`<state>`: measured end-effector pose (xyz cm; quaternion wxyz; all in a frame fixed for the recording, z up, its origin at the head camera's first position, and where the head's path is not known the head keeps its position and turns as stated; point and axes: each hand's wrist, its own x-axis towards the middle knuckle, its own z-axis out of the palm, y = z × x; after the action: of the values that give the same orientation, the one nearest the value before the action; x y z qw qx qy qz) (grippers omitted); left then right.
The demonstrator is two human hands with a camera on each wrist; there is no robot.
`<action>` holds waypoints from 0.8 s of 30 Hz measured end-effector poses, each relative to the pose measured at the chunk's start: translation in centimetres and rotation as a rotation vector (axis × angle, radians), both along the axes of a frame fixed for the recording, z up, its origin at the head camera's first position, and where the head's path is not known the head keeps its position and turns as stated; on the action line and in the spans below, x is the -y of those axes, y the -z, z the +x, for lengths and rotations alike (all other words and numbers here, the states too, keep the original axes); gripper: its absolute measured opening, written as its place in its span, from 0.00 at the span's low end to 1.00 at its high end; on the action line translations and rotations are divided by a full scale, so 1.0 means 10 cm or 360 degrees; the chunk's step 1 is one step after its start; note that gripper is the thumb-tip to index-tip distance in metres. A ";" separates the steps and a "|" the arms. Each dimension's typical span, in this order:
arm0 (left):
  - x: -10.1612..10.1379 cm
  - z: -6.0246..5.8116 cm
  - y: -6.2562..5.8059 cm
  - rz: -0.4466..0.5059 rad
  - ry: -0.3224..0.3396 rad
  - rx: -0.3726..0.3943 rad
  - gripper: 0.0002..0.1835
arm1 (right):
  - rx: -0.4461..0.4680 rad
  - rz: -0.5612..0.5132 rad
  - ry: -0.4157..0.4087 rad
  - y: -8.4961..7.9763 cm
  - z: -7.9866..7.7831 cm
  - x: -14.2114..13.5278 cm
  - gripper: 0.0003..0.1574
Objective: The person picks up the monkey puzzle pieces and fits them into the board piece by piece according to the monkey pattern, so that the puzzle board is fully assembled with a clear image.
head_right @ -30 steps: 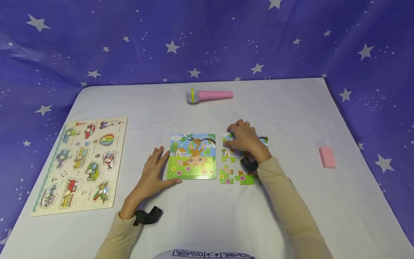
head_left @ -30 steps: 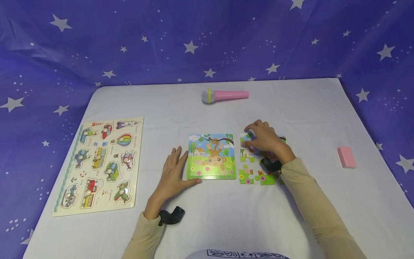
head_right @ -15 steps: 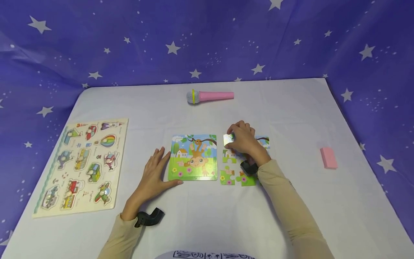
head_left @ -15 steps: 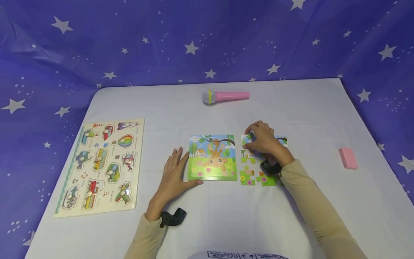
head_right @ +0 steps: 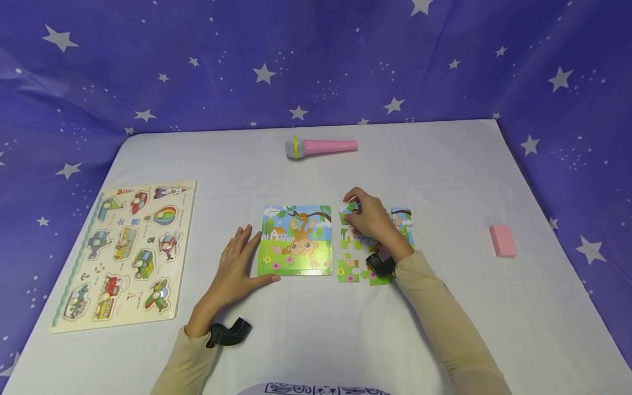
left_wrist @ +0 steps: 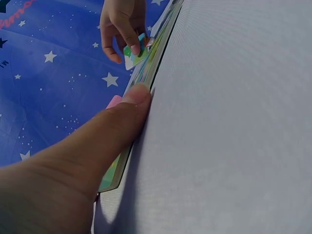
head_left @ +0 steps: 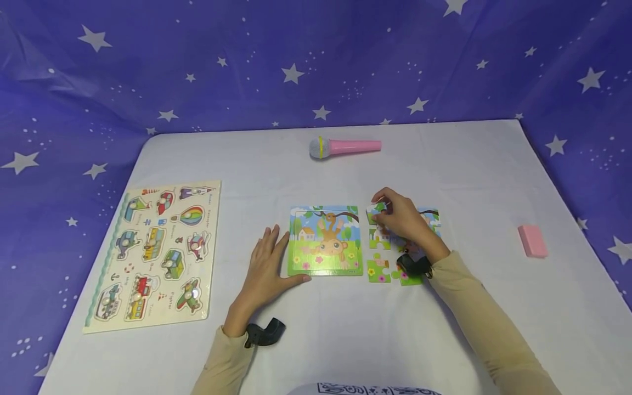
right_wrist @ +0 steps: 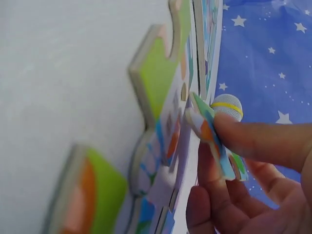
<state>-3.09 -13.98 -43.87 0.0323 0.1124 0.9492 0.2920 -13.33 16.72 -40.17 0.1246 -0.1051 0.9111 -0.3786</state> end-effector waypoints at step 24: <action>0.01 0.00 0.00 -0.0003 0.0013 0.0005 0.55 | 0.0058 -0.0121 -0.0042 -0.05 0.01 0.29 0.13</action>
<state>-3.05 -14.10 -43.83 0.0350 0.1158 0.9490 0.2912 -13.22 13.84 -39.66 0.1421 -0.1149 0.8922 -0.4131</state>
